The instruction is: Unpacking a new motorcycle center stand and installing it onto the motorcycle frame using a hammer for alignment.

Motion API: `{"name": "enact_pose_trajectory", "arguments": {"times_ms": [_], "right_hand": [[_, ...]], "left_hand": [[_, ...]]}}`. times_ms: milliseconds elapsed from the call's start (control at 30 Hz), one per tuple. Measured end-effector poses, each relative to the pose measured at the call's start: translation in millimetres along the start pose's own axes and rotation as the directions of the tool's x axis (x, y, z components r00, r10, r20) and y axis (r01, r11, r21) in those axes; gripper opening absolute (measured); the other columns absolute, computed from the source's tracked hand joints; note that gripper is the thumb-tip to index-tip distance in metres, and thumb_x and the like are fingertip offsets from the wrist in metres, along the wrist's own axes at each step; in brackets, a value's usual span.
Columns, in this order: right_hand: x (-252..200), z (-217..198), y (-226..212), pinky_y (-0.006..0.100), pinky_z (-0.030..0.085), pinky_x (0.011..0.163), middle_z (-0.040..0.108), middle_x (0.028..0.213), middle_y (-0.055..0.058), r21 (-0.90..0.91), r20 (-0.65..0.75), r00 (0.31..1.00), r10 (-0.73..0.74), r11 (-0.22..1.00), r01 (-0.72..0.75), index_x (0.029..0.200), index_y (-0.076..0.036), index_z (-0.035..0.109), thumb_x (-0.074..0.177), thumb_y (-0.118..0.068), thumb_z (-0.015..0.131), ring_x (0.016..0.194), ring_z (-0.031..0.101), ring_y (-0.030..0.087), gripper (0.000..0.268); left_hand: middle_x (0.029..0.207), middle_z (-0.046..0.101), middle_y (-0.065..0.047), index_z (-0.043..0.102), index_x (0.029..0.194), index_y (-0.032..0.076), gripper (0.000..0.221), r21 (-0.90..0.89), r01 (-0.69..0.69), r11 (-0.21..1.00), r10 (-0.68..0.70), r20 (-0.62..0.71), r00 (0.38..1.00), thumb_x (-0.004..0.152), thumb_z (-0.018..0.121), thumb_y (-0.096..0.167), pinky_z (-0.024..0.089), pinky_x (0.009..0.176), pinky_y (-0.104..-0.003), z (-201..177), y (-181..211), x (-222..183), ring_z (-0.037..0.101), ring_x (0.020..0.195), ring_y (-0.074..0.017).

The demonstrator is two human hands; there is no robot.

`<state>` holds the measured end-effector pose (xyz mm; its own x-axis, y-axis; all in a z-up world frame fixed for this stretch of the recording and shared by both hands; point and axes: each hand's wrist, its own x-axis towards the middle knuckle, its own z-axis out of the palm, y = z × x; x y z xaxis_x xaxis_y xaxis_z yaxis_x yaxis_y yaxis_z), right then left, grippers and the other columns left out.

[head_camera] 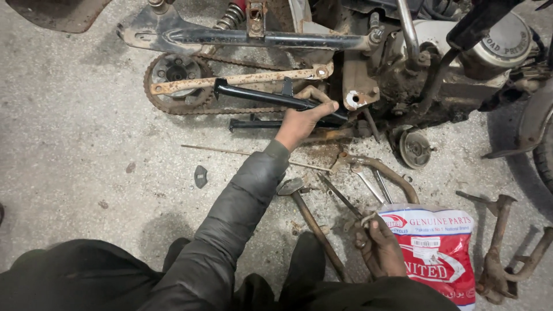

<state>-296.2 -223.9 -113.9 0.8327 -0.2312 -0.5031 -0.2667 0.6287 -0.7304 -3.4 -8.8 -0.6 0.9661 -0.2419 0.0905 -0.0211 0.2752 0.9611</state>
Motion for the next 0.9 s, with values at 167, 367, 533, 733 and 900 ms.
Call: {"name": "enact_pose_trajectory", "arguments": {"times_ms": [167,367,533,733,900], "right_hand": [[-2.3,9.1,2.2,0.025,0.045,0.053,0.063,0.089,0.010,-0.001,-0.032,0.999,-0.029,1.000,0.029,0.110,-0.009,0.061,0.091,-0.027,0.067,0.063,0.056,0.015,0.027],[-4.3,33.5,-5.0,0.026,0.033,0.047,0.052,0.082,0.006,-0.005,-0.073,0.993,-0.090,0.996,0.090,0.111,-0.011,0.059,0.092,-0.035,0.066,0.057,0.045,0.013,0.032],[3.3,26.9,-2.0,0.026,0.031,0.044,0.049,0.078,0.004,0.061,-0.081,0.988,-0.132,0.989,0.137,0.089,-0.016,0.049,0.097,-0.036,0.060,0.052,0.039,0.013,0.024],[9.2,-5.3,10.1,0.038,0.040,0.056,0.056,0.071,0.012,-0.589,-0.362,0.921,-0.148,0.802,-0.102,0.087,-0.007,0.057,0.101,-0.023,0.048,0.064,0.051,0.023,0.024],[-12.2,36.3,-22.1,0.037,0.050,0.058,0.072,0.077,0.015,-0.811,-0.536,0.838,0.098,0.217,-0.544,0.096,-0.002,0.070,0.094,-0.033,0.056,0.058,0.063,0.025,0.035]], "left_hand": [[0.081,0.064,0.006,0.056,0.073,0.021,0.022,0.016,0.015,1.000,-0.016,0.012,1.000,0.081,0.077,0.022,0.044,0.099,-0.036,-0.4,-0.1,1.3,0.060,0.086,-0.0127],[0.081,0.064,0.006,0.057,0.074,0.021,0.020,0.013,0.011,1.000,-0.011,-0.003,1.000,0.080,0.076,0.023,0.044,0.095,-0.033,-1.5,4.3,-1.5,0.059,0.087,-0.0112],[0.083,0.065,0.004,0.060,0.075,0.021,0.018,0.026,0.049,0.998,-0.050,0.024,0.998,0.081,0.076,0.025,0.046,0.099,-0.035,-1.6,5.9,-1.9,0.063,0.091,-0.0142],[0.078,0.066,0.002,0.058,0.075,0.018,0.019,0.046,-0.017,0.999,0.014,0.055,0.998,0.081,0.074,0.025,0.050,0.088,-0.035,-1.8,2.9,1.0,0.064,0.081,-0.0145],[0.080,0.057,0.008,0.051,0.073,0.022,0.025,-0.004,-0.130,0.991,0.130,0.063,0.989,0.084,0.072,0.017,0.043,0.101,-0.035,-0.9,3.0,0.4,0.055,0.084,-0.0091]]}}
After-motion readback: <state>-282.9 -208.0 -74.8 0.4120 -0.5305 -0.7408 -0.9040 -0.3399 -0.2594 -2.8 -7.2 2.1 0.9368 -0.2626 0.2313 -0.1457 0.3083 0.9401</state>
